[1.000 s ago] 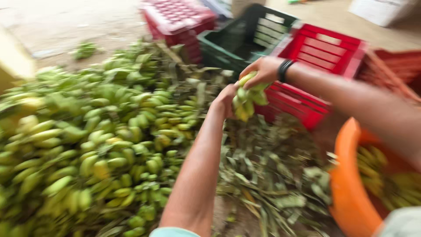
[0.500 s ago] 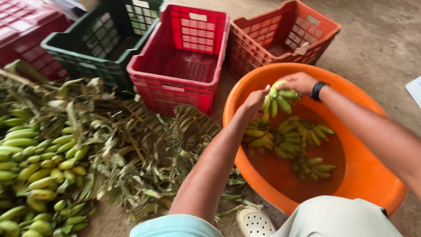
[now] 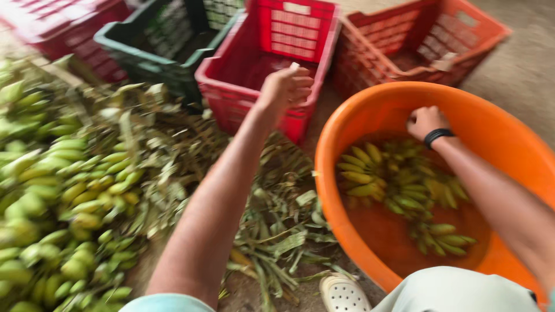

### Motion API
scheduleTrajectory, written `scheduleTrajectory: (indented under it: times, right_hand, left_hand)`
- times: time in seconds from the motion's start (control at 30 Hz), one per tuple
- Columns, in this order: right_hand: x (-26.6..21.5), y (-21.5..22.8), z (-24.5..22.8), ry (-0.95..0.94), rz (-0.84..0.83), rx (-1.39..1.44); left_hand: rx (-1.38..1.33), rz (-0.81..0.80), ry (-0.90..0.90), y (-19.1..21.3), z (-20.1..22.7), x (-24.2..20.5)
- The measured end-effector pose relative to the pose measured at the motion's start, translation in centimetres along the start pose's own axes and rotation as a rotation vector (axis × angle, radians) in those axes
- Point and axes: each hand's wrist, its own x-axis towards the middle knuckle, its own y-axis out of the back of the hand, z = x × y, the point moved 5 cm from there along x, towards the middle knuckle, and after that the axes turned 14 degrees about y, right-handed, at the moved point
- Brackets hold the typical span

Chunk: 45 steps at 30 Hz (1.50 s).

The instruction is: The person repeatedly picks bunches of green bananas from a large pile on the floor, removes the dried bracts, and places the cleaned bunches into an orange basin. The person continues this process for the duration of the clip.

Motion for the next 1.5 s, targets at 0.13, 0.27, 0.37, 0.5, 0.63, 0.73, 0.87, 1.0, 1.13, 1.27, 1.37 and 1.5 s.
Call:
scheduleTrajectory:
  times: [0.13, 0.27, 0.37, 0.5, 0.63, 0.73, 0.87, 1.0, 1.13, 1.27, 1.37, 1.5]
  right_hand:
    - [5.3, 10.0, -11.4, 0.409, 0.339, -0.056]
    - [10.2, 19.9, -27.3, 0.751, 0.516, 0.028]
    - [12.4, 25.1, -39.5, 1.007, 0.546, 0.186]
    - [13.4, 27.6, -56.2, 1.232, 0.510, 0.433]
    - [11.8, 27.4, -71.5, 1.423, 0.332, 0.516]
    - [9.3, 26.2, -81.0, 1.556, 0.270, 0.591]
    - [6.4, 22.5, -89.8, 1.477, 0.108, 0.712]
    - [4.8, 18.8, -95.3, 1.426, 0.018, 0.790]
    - [4.3, 14.7, -98.6, 1.324, -0.110, 0.778]
    - [4.5, 9.9, -99.4, 1.197, -0.182, 0.769]
    - [5.9, 6.7, -99.9, 1.133, -0.235, 0.725]
    - [5.7, 1.1, -101.4, 0.971, -0.392, 0.705]
  left_hand:
    - [-0.034, 0.305, -0.150, 12.9, 4.0, -7.0]
    - [-0.077, 0.725, -0.265, 27.5, 4.4, -17.7]
    - [-0.104, 1.062, -0.079, 36.8, 1.5, -26.9]
    - [-0.214, 1.327, -0.054, 44.8, -3.5, -39.9]
    - [-0.055, 1.821, -0.053, 47.0, -4.7, -50.9]
    - [0.412, 2.208, -0.045, 44.8, -4.1, -57.3]
    - [0.584, 2.259, 0.211, 42.3, -5.0, -62.0]
    - [0.721, 1.986, 0.442, 42.2, -6.6, -63.9]
    - [0.870, 1.950, 0.456, 43.8, -6.6, -64.5]
    - [0.832, 1.884, 0.403, 44.8, -8.1, -64.4]
    - [0.882, 1.911, 0.405, 45.0, -7.3, -64.1]
    - [0.811, 1.993, 0.319, 44.1, -7.0, -63.9]
